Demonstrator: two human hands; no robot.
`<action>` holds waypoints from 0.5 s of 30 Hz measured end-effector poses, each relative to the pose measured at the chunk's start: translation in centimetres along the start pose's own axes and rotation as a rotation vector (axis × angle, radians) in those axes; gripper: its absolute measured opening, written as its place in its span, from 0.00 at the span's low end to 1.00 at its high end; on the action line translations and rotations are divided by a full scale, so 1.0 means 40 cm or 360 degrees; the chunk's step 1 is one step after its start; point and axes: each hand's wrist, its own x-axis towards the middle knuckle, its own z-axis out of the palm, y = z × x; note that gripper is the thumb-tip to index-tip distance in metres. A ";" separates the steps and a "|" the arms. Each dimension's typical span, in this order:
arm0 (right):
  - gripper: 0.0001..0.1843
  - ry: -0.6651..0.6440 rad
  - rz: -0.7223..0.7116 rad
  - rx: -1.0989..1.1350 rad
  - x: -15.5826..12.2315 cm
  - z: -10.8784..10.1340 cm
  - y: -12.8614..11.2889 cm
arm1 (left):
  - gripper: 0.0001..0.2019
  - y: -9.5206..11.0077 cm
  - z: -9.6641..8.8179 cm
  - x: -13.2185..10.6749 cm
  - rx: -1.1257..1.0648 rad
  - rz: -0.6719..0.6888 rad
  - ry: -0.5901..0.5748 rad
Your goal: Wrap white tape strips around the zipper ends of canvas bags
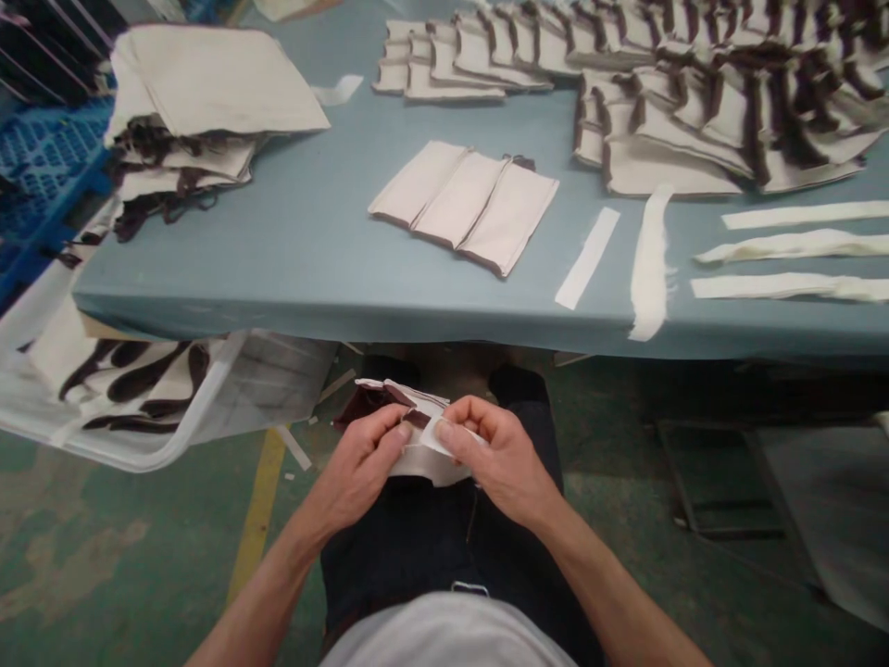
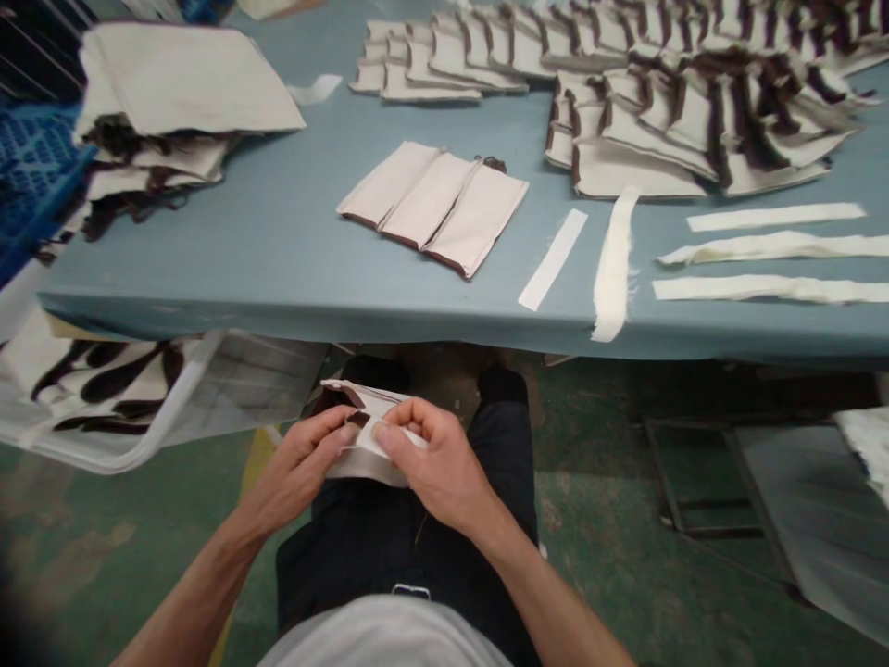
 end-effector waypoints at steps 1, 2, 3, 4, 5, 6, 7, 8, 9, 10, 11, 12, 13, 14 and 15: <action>0.16 0.0034 -0.0045 -0.0050 -0.009 0.001 -0.014 | 0.14 0.013 0.004 0.004 0.0000 0.0039 -0.0008; 0.15 0.0082 -0.0101 -0.0112 -0.019 0.001 -0.028 | 0.15 0.025 0.007 0.008 -0.0013 0.0073 -0.0018; 0.13 0.0143 -0.0163 -0.0186 -0.029 0.000 -0.042 | 0.15 0.036 0.009 0.011 -0.0033 0.0107 -0.0028; 0.13 0.0211 -0.0227 -0.0269 -0.039 -0.001 -0.056 | 0.16 0.046 0.010 0.013 -0.0059 0.0141 -0.0036; 0.12 0.0278 -0.0285 -0.0354 -0.048 -0.002 -0.070 | 0.16 0.055 0.010 0.014 -0.0088 0.0172 -0.0044; 0.11 0.0342 -0.0336 -0.0429 -0.057 -0.004 -0.085 | 0.16 0.064 0.010 0.015 -0.0126 0.0191 -0.0053; 0.11 0.0398 -0.0381 -0.0493 -0.065 -0.005 -0.099 | 0.16 0.072 0.010 0.016 -0.0172 0.0196 -0.0065; 0.10 0.0446 -0.0423 -0.0547 -0.071 -0.006 -0.113 | 0.16 0.079 0.010 0.017 -0.0222 0.0194 -0.0081; 0.10 0.0489 -0.0465 -0.0592 -0.076 -0.006 -0.127 | 0.16 0.087 0.010 0.018 -0.0273 0.0194 -0.0102; 0.09 0.0532 -0.0509 -0.0632 -0.080 -0.006 -0.139 | 0.16 0.093 0.011 0.020 -0.0316 0.0197 -0.0124; 0.08 0.0575 -0.0551 -0.0668 -0.082 -0.005 -0.150 | 0.17 0.097 0.012 0.021 -0.0351 0.0205 -0.0142; 0.08 0.0610 -0.0590 -0.0695 -0.084 -0.004 -0.160 | 0.17 0.101 0.013 0.023 -0.0382 0.0215 -0.0156; 0.07 0.0627 -0.0610 -0.0708 -0.084 -0.004 -0.169 | 0.17 0.103 0.014 0.026 -0.0414 0.0218 -0.0166; 0.07 0.0626 -0.0613 -0.0703 -0.083 -0.003 -0.177 | 0.17 0.103 0.014 0.028 -0.0453 0.0207 -0.0177; 0.07 0.0611 -0.0601 -0.0682 -0.081 -0.002 -0.184 | 0.17 0.103 0.015 0.030 -0.0495 0.0187 -0.0189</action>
